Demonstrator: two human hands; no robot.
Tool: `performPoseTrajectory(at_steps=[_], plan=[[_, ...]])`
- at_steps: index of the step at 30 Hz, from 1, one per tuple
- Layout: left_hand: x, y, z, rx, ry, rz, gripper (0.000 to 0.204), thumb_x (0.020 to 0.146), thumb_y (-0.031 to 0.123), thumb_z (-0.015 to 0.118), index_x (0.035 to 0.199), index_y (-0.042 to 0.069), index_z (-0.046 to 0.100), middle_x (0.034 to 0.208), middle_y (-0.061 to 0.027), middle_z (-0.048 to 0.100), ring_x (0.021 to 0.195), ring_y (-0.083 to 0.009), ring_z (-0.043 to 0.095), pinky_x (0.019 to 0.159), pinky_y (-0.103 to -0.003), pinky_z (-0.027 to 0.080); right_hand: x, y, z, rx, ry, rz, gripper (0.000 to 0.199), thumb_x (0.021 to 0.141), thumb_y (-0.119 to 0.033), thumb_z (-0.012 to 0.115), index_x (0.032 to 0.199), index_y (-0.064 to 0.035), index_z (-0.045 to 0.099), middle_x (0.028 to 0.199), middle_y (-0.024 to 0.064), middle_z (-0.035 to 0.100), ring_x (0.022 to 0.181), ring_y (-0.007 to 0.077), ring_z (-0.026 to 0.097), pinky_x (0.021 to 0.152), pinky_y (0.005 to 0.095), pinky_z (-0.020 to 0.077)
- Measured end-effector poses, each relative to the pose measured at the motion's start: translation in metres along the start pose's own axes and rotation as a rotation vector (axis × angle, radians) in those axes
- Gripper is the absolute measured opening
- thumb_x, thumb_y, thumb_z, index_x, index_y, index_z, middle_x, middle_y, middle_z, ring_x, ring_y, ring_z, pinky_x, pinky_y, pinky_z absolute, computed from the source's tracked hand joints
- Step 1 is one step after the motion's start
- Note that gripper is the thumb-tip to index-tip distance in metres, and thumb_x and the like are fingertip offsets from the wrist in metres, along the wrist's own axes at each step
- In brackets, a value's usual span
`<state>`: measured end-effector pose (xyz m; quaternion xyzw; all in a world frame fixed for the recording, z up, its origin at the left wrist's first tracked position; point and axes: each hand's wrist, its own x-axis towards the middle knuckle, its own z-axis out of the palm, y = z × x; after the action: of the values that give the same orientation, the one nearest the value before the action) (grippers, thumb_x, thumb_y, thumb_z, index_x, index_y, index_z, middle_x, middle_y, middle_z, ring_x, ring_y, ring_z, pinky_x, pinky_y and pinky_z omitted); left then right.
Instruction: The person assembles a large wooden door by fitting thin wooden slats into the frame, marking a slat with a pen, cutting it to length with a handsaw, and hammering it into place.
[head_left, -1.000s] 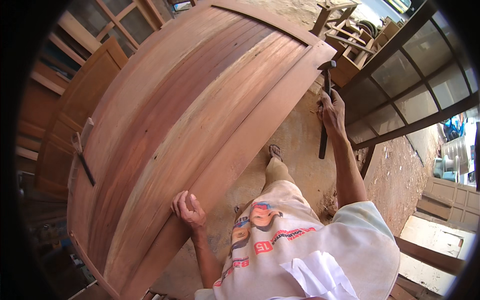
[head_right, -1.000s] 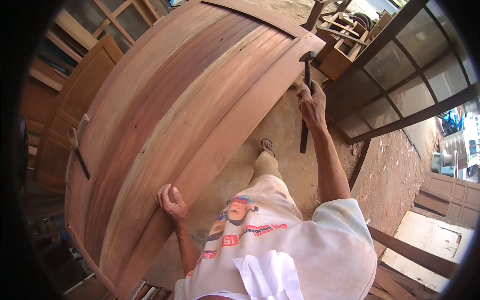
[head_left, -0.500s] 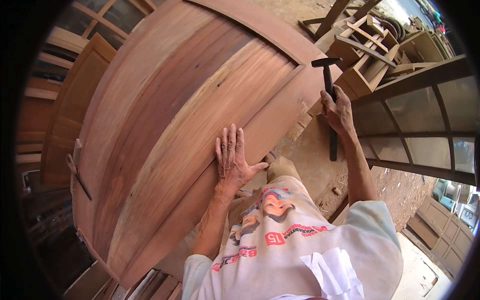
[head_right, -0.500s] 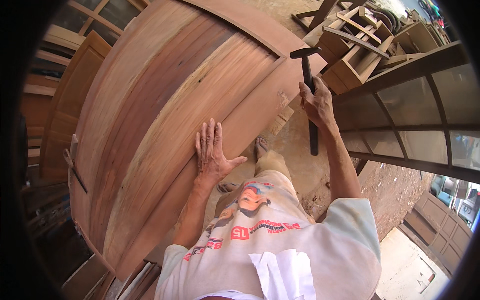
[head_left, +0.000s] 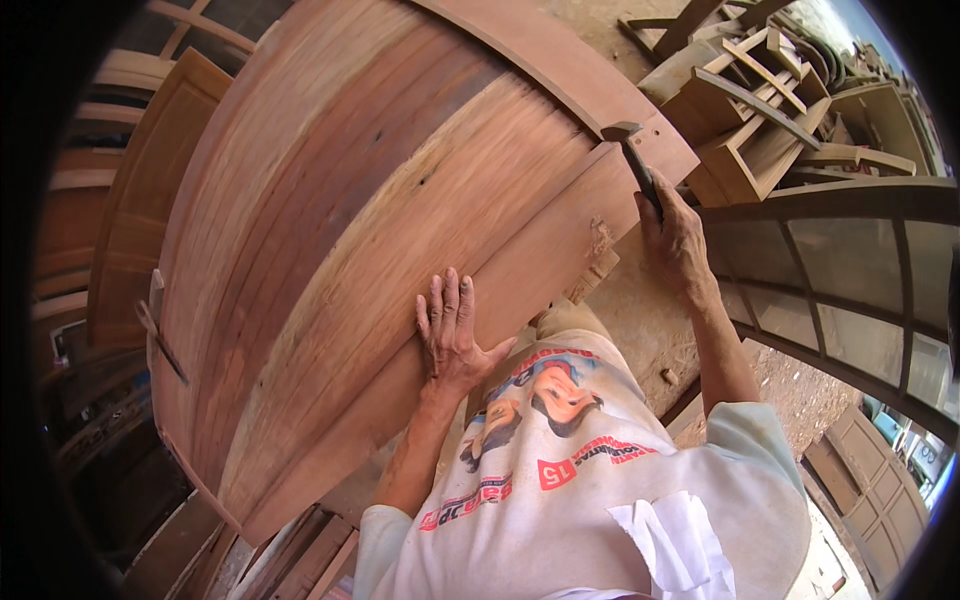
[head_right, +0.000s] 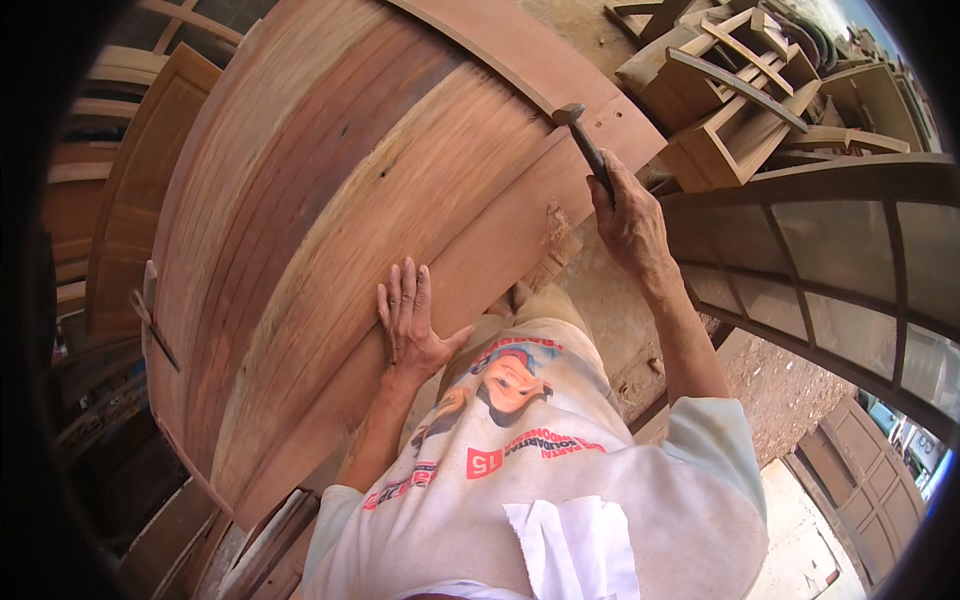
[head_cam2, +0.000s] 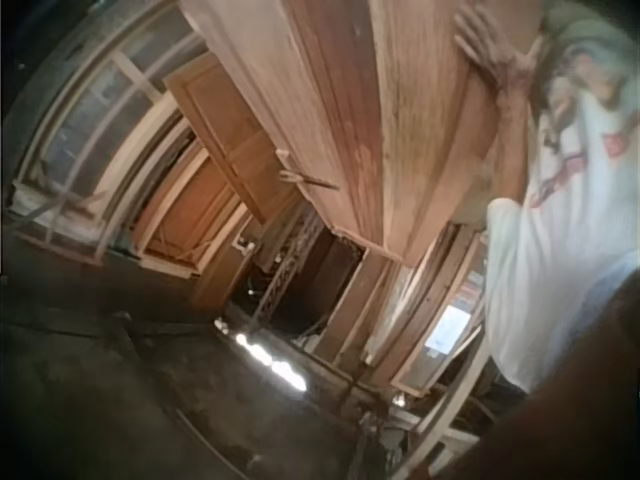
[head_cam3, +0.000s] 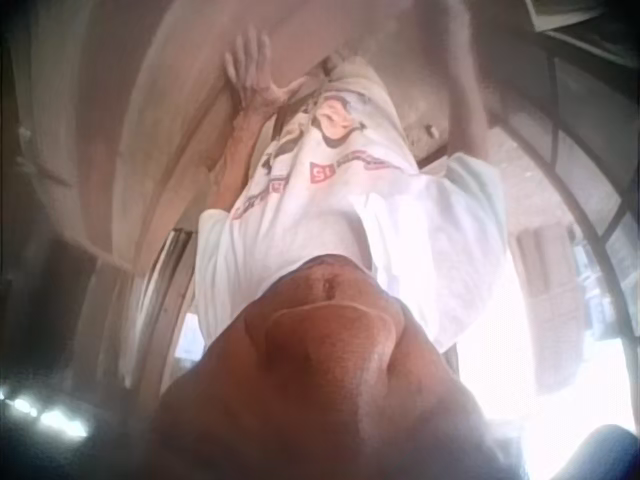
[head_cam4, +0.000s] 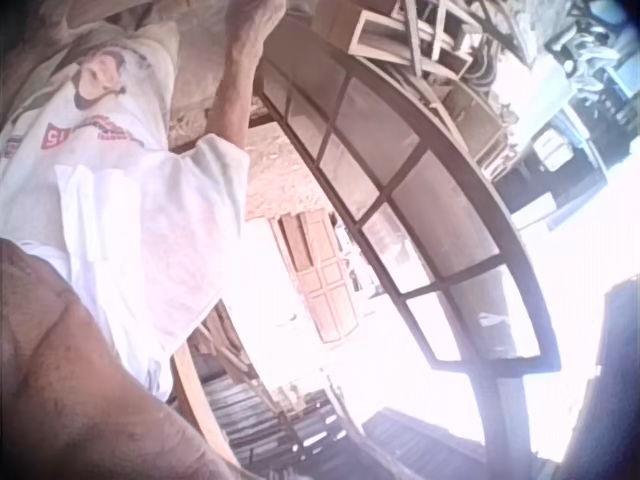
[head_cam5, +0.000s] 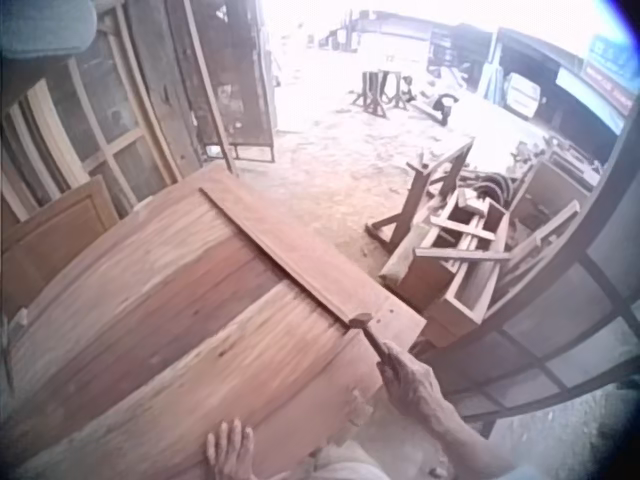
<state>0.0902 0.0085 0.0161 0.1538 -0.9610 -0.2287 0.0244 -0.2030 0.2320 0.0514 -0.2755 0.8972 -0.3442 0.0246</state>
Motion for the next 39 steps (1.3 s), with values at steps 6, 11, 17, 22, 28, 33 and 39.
performPoseTrajectory(at_steps=[6,11,17,22,28,33,39], plan=[[0.001,-0.001,0.001,0.043,0.022,0.022,0.121,0.072,0.05,0.09,0.165,0.0,0.031,0.172,-0.027,0.028,0.159,-0.0454,0.024,0.127,-0.064,0.013,-0.009,0.012,0.01,-0.003,-0.038,0.005,0.037,0.105,-0.023,0.062,0.135,-0.0026,0.057,0.108,0.0271,0.071,0.098,0.0469,0.07,0.082,0.0541,0.0576],[-0.002,0.004,0.005,0.131,0.069,0.058,0.126,0.067,0.051,0.091,0.165,0.0,0.03,0.17,-0.0273,0.029,0.158,-0.0446,0.027,0.126,-0.063,0.017,-0.005,-0.012,-0.007,-0.056,-0.204,0.097,0.029,0.105,-0.022,0.06,0.124,-0.0012,0.051,0.101,0.0294,0.07,0.093,0.0492,0.071,0.078,0.0557,0.0581],[0.022,0.019,-0.003,0.122,0.0,0.128,0.124,0.07,0.048,0.09,0.165,-0.001,0.028,0.17,-0.03,0.026,0.157,-0.0456,0.026,0.126,-0.062,0.019,-0.016,-0.009,0.001,-0.011,-0.115,0.111,0.026,0.107,-0.022,0.055,0.119,0.0004,0.052,0.098,0.027,0.071,0.095,0.0478,0.07,0.077,0.0558,0.0569],[0.023,0.01,0.014,0.15,0.06,0.208,0.122,0.072,0.047,0.089,0.165,-0.002,0.027,0.171,-0.0302,0.023,0.158,-0.0454,0.025,0.127,-0.061,0.017,-0.023,0.0,0.029,0.042,-0.047,0.124,0.029,0.106,-0.023,0.056,0.124,0.0002,0.052,0.1,0.0269,0.07,0.095,0.0472,0.069,0.08,0.0545,0.0556],[0.021,0.007,0.017,0.124,0.067,0.186,0.122,0.074,0.046,0.087,0.166,-0.005,0.024,0.172,-0.0293,0.022,0.16,-0.044,0.022,0.129,-0.06,0.014,-0.026,-0.001,0.035,0.088,-0.033,0.187,0.029,0.106,-0.024,0.055,0.123,-0.0004,0.052,0.097,0.0263,0.071,0.094,0.0481,0.069,0.078,0.0559,0.0554],[0.02,0.005,0.02,0.192,0.065,0.186,0.123,0.075,0.048,0.087,0.165,-0.007,0.023,0.172,-0.0298,0.024,0.159,-0.0444,0.025,0.128,-0.059,0.017,-0.029,-0.024,0.021,0.072,-0.009,0.116,0.029,0.105,-0.022,0.053,0.121,0.0029,0.054,0.099,0.0294,0.072,0.093,0.0473,0.072,0.077,0.0561,0.0566],[0.022,0.003,0.026,0.138,0.118,0.207,0.12,0.076,0.05,0.086,0.163,-0.008,0.027,0.171,-0.0306,0.026,0.158,-0.0448,0.027,0.126,-0.06,0.018,-0.036,-0.023,0.036,0.053,-0.046,0.177,0.034,0.105,-0.027,0.057,0.128,-0.0035,0.052,0.107,0.029,0.069,0.094,0.0505,0.068,0.082,0.058,0.0549]])
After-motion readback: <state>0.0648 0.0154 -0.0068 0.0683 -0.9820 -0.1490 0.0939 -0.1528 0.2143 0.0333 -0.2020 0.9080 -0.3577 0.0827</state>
